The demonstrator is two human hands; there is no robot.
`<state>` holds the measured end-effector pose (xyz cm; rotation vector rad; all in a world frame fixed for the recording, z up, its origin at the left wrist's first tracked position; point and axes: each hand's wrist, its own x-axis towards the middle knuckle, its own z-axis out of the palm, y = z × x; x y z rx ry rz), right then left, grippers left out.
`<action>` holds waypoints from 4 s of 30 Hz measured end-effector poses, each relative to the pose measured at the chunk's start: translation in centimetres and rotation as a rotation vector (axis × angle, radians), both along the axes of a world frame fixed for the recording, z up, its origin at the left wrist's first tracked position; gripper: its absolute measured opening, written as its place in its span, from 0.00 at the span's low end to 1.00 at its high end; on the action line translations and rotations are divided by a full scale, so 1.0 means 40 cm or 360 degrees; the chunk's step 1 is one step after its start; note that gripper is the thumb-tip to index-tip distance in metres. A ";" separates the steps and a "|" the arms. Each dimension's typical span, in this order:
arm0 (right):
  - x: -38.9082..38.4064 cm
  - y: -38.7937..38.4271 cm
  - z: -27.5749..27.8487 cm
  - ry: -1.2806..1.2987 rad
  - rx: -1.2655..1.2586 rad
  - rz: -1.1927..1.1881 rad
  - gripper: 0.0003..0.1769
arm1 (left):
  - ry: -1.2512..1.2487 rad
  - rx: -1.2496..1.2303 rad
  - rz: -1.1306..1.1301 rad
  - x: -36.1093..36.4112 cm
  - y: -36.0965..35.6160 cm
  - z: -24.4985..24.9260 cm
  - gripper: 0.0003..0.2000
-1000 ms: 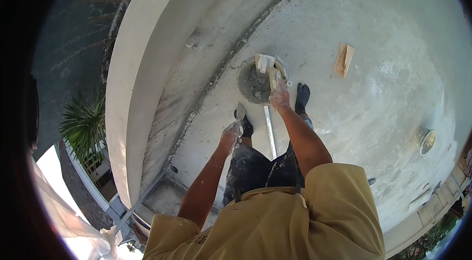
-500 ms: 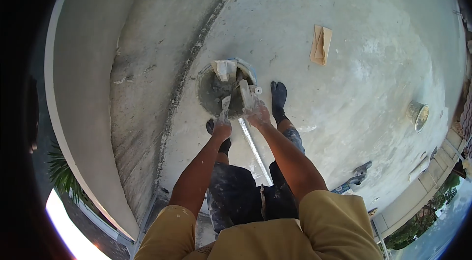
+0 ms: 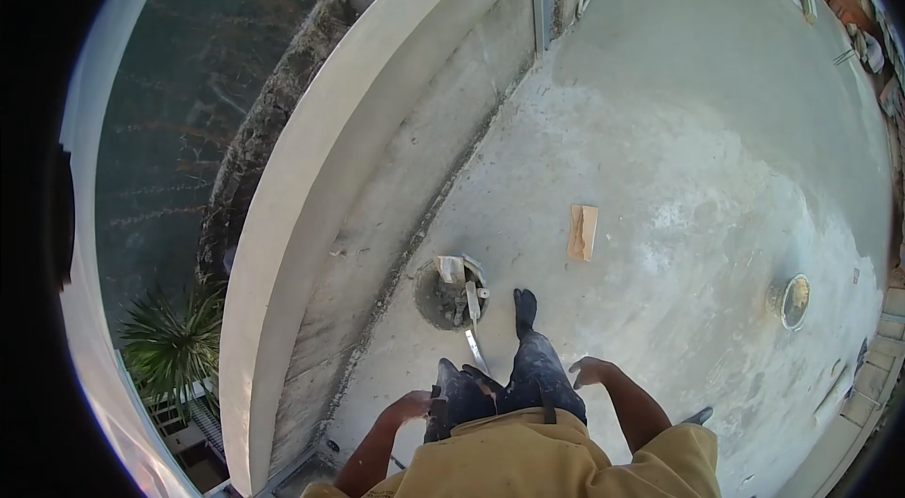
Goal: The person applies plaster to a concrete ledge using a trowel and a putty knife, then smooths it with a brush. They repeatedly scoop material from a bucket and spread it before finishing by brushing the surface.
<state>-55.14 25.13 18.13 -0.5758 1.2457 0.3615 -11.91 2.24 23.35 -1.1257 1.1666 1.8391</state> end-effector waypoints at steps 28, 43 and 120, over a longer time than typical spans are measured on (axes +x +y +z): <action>0.071 0.992 0.138 0.1161 -0.0386 -0.1631 0.21 | 0.2381 0.2294 0.0300 -1.057 0.660 1.148 0.13; -0.368 1.415 0.253 0.0846 0.0042 -0.3096 0.23 | 0.2148 0.2275 -0.0038 -1.780 1.198 1.197 0.19; -2.260 2.300 -0.535 0.1907 0.0159 -0.1558 0.34 | -0.0950 -0.1161 -0.0643 -1.954 1.997 -0.034 0.20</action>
